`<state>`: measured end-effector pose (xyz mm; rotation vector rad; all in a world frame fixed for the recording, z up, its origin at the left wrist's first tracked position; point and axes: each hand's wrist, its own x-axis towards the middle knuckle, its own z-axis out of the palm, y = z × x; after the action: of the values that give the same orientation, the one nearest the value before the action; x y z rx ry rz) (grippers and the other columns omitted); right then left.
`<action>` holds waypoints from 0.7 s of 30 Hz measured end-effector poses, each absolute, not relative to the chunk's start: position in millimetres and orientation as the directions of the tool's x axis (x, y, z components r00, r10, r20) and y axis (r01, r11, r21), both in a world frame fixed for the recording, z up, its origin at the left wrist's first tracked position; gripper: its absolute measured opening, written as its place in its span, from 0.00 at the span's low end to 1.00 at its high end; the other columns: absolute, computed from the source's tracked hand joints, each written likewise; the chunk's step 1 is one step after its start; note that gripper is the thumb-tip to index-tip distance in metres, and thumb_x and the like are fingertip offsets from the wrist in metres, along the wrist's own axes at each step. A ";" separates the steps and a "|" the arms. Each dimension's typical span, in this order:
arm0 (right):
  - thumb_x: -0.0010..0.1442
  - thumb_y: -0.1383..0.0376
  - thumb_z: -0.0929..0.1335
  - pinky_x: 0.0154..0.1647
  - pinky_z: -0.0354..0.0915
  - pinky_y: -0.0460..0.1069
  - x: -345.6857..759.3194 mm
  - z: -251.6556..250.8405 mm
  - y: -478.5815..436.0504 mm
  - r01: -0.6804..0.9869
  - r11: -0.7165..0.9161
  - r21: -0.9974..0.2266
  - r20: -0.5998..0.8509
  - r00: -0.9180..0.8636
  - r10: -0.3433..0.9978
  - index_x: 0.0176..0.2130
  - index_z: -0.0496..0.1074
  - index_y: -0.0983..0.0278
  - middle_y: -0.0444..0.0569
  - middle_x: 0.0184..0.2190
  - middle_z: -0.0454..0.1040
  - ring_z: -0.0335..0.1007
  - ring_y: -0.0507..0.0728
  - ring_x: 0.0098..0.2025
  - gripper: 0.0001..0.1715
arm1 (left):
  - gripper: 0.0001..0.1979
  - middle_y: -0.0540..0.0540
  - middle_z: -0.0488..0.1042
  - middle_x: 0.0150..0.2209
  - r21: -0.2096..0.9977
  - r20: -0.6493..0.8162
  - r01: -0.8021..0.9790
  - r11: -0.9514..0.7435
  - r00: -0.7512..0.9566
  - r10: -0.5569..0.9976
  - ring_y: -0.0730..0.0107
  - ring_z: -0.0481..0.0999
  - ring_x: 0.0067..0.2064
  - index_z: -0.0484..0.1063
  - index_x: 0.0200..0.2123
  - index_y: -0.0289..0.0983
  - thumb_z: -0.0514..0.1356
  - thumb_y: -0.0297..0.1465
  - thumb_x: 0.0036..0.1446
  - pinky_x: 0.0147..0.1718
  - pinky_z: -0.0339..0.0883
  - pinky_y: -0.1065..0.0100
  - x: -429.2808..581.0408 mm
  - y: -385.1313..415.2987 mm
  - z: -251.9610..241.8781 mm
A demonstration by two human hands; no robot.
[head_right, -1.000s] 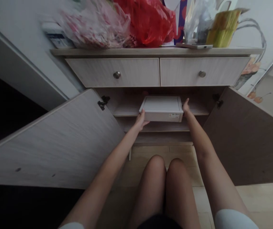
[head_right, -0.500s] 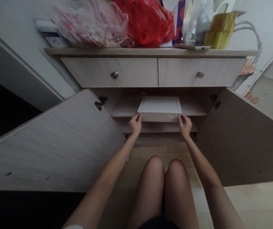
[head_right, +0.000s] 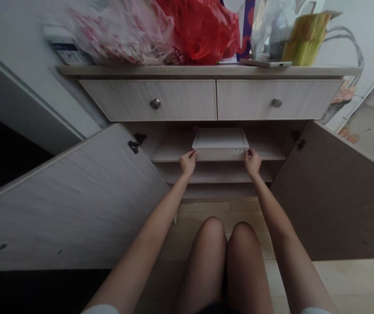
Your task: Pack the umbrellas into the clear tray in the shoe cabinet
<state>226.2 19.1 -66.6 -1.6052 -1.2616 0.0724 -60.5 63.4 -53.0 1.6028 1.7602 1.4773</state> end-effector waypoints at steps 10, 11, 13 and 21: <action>0.64 0.56 0.60 0.42 0.65 0.53 229.1 -61.4 57.9 0.730 0.033 -0.682 0.505 0.439 0.743 0.43 0.76 0.69 0.62 0.39 0.79 0.75 0.63 0.40 0.24 | 0.13 0.32 0.80 0.46 0.828 0.380 0.528 -0.190 -0.279 0.882 0.54 0.80 0.49 0.80 0.45 0.30 0.64 0.31 0.58 0.49 0.70 0.62 -60.0 109.8 -61.0; 0.64 0.56 0.60 0.43 0.65 0.53 229.1 -60.9 61.3 0.735 0.018 -0.678 0.498 0.441 0.747 0.43 0.76 0.69 0.62 0.39 0.79 0.75 0.63 0.40 0.23 | 0.13 0.31 0.80 0.46 0.836 0.377 0.513 -0.197 -0.274 0.885 0.54 0.80 0.48 0.80 0.45 0.30 0.64 0.30 0.58 0.48 0.70 0.62 -59.7 114.9 -61.7; 0.63 0.58 0.61 0.43 0.65 0.53 229.2 -59.7 68.5 0.742 -0.011 -0.670 0.483 0.447 0.753 0.43 0.76 0.69 0.63 0.40 0.79 0.75 0.64 0.41 0.21 | 0.14 0.31 0.80 0.46 0.850 0.367 0.485 -0.204 -0.267 0.891 0.55 0.81 0.47 0.79 0.45 0.30 0.64 0.30 0.58 0.47 0.71 0.63 -59.2 124.9 -62.1; 0.62 0.63 0.62 0.42 0.64 0.52 231.6 -53.5 98.2 0.773 -0.087 -0.628 0.445 0.449 0.775 0.43 0.76 0.69 0.62 0.40 0.79 0.75 0.64 0.42 0.17 | 0.12 0.34 0.81 0.44 0.816 0.333 0.560 -0.146 -0.248 0.910 0.55 0.81 0.47 0.81 0.43 0.33 0.63 0.32 0.58 0.44 0.70 0.64 -57.9 153.7 -53.2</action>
<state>231.6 98.2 -53.5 -1.8431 -1.3129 0.0033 -57.9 153.7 -53.2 1.6516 1.7713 1.3543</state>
